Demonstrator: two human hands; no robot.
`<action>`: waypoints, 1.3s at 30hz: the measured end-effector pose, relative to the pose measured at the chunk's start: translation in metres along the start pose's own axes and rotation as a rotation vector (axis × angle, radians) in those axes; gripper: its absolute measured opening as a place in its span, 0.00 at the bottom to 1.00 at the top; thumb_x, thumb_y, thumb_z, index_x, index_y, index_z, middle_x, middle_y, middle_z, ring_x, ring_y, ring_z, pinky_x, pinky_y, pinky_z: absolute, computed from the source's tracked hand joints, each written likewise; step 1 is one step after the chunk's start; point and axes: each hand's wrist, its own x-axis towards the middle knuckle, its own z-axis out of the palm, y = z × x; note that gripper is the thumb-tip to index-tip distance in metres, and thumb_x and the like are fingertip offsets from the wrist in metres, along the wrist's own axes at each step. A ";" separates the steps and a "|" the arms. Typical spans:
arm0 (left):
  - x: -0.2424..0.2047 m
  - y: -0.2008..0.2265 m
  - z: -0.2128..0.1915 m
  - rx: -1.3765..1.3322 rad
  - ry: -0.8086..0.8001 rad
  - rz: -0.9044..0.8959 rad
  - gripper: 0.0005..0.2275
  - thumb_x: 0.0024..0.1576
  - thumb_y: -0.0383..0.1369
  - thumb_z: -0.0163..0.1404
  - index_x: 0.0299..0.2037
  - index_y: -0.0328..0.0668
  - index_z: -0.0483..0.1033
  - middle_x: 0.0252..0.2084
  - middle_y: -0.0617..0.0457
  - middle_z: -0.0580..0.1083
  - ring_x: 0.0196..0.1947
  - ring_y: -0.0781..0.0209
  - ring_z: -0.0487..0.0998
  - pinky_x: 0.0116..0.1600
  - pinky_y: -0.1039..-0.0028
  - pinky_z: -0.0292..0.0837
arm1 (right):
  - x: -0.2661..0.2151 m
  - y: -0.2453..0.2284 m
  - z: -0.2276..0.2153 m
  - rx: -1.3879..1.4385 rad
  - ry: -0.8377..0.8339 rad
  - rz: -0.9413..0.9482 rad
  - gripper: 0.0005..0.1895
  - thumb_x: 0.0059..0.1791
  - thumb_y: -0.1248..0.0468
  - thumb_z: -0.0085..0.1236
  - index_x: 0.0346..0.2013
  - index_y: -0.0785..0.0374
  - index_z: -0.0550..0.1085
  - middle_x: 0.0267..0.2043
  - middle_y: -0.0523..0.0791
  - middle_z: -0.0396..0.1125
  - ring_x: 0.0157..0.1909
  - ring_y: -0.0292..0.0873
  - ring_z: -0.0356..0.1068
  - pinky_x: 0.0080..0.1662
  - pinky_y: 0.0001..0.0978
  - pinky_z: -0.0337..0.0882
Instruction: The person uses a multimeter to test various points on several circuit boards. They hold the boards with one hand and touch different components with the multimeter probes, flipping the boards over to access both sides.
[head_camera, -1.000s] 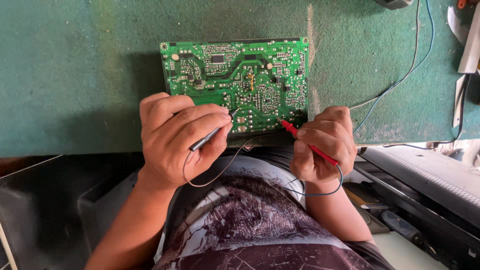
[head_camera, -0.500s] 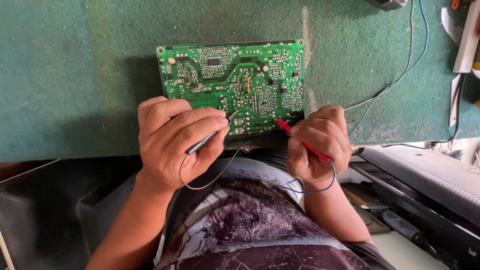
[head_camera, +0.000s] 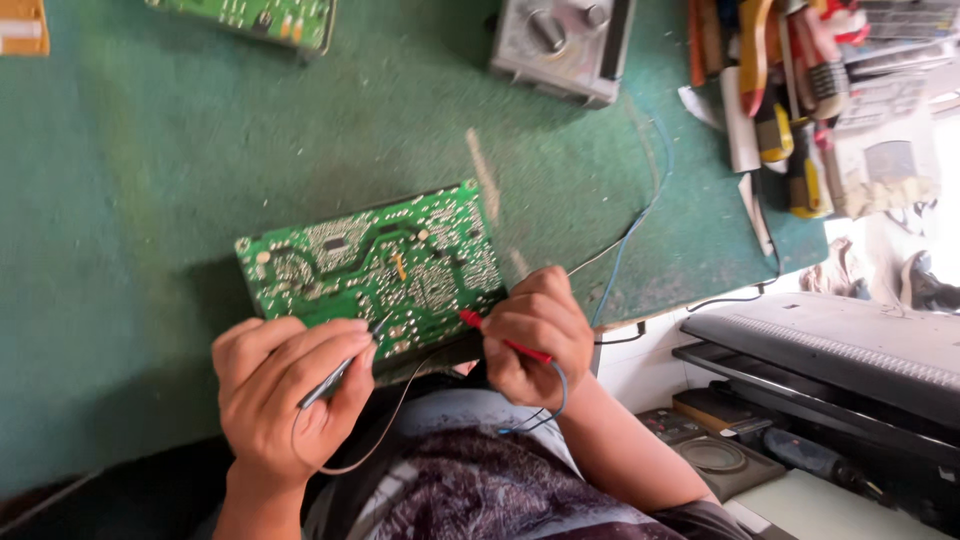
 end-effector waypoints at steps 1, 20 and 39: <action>-0.002 -0.002 0.002 -0.007 0.007 0.020 0.04 0.66 0.32 0.56 0.44 0.46 0.83 0.44 0.59 0.84 0.42 0.56 0.76 0.55 0.63 0.66 | 0.000 0.000 0.000 -0.016 0.012 -0.010 0.08 0.56 0.64 0.50 0.37 0.64 0.74 0.30 0.48 0.71 0.30 0.50 0.64 0.42 0.43 0.63; 0.005 -0.009 0.012 -0.010 0.257 0.134 0.05 0.65 0.35 0.56 0.41 0.48 0.85 0.37 0.58 0.83 0.34 0.55 0.76 0.48 0.63 0.74 | -0.018 0.020 0.004 0.123 0.063 -0.081 0.07 0.49 0.65 0.62 0.31 0.67 0.81 0.25 0.51 0.70 0.26 0.53 0.63 0.35 0.46 0.68; 0.003 -0.011 0.014 -0.062 0.230 0.103 0.05 0.65 0.35 0.55 0.41 0.49 0.85 0.39 0.59 0.83 0.35 0.56 0.75 0.50 0.66 0.72 | -0.023 0.025 0.006 0.063 0.103 -0.090 0.09 0.52 0.66 0.61 0.30 0.68 0.80 0.23 0.51 0.69 0.26 0.53 0.62 0.36 0.45 0.69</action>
